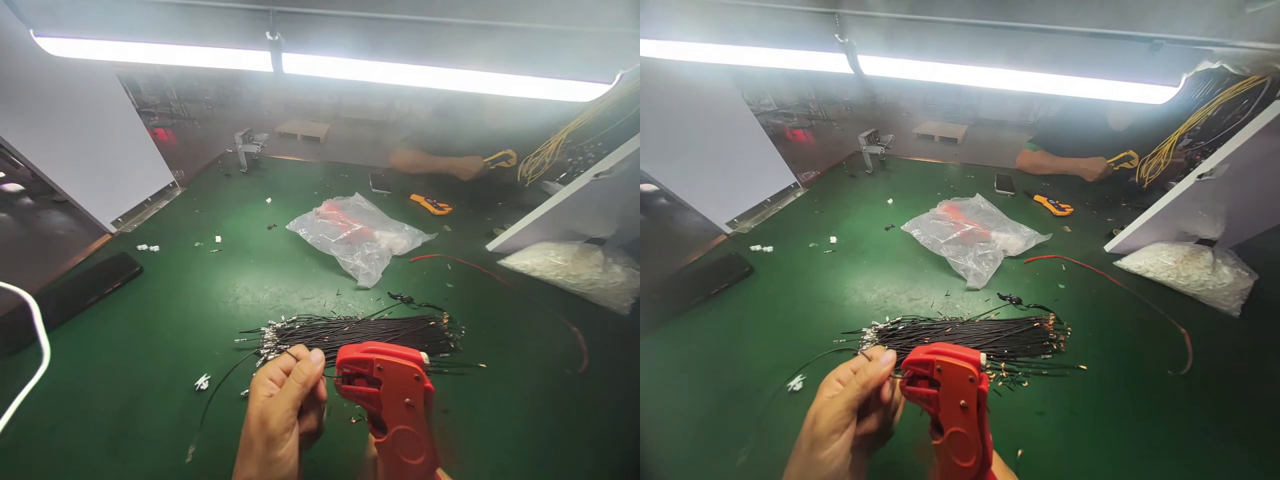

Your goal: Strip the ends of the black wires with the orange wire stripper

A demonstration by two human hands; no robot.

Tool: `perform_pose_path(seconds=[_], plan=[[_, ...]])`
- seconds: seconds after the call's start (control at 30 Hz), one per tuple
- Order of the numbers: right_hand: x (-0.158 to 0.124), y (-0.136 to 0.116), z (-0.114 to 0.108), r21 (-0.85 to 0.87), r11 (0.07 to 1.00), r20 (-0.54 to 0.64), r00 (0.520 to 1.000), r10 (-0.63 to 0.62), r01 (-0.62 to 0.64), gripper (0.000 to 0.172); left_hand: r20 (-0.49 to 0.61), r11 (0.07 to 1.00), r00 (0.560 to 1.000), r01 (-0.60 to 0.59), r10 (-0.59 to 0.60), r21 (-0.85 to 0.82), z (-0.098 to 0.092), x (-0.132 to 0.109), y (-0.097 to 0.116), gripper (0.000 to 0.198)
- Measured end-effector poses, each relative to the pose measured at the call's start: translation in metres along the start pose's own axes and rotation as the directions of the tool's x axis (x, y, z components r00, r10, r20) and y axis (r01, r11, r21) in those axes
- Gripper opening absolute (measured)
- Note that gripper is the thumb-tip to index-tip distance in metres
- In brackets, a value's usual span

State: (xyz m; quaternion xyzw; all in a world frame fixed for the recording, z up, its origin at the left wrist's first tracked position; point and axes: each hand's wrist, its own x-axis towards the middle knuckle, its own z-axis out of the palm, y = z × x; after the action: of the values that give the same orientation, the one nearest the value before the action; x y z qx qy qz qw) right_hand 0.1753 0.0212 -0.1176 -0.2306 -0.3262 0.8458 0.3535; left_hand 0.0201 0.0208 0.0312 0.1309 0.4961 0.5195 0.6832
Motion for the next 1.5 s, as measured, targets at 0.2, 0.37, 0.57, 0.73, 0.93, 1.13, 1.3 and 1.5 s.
perform_pose_path(seconds=[0.2, 0.37, 0.57, 0.73, 0.93, 1.13, 1.3, 1.5], plan=[[-0.005, -0.027, 0.008, -0.049, 0.998, 0.044, 0.998, 0.048, -0.045, 0.027, -0.052, 0.998, 0.997, -0.052, 0.054, 0.039, 0.002, 0.0, -0.001, 0.055], [-0.031, -0.051, 0.025, -0.11, 0.99, 0.092, 0.991, 0.094, -0.084, 0.027, -0.1, 0.986, 0.987, -0.109, 0.122, 0.128, -0.002, 0.003, -0.007, 0.052], [-0.042, -0.059, 0.026, -0.144, 0.984, 0.089, 0.989, 0.117, -0.104, 0.029, -0.083, 0.983, 0.987, -0.126, 0.137, 0.133, -0.001, 0.001, -0.005, 0.055], [-0.017, -0.042, 0.009, -0.139, 0.985, 0.052, 0.992, 0.113, -0.105, 0.025, -0.056, 0.981, 0.989, -0.126, 0.136, 0.148, -0.003, 0.006, -0.006, 0.057], [-0.009, -0.023, -0.004, -0.123, 0.988, -0.001, 0.996, 0.092, -0.092, 0.026, -0.052, 0.97, 0.987, -0.141, 0.154, 0.195, -0.008, 0.009, -0.011, 0.058], [-0.014, -0.025, -0.007, -0.135, 0.989, -0.04, 0.998, 0.054, -0.059, 0.024, -0.111, 0.963, 0.974, -0.17, 0.196, 0.211, -0.002, 0.005, -0.009, 0.058], [-0.015, -0.032, -0.004, -0.143, 0.988, -0.023, 0.998, 0.054, -0.057, 0.027, -0.102, 0.965, 0.978, -0.157, 0.181, 0.209, -0.007, 0.008, -0.011, 0.06], [-0.026, -0.04, 0.003, -0.162, 0.985, 0.043, 0.997, 0.067, -0.06, 0.031, -0.111, 0.968, 0.971, -0.193, 0.212, 0.16, -0.009, 0.007, -0.011, 0.055]])
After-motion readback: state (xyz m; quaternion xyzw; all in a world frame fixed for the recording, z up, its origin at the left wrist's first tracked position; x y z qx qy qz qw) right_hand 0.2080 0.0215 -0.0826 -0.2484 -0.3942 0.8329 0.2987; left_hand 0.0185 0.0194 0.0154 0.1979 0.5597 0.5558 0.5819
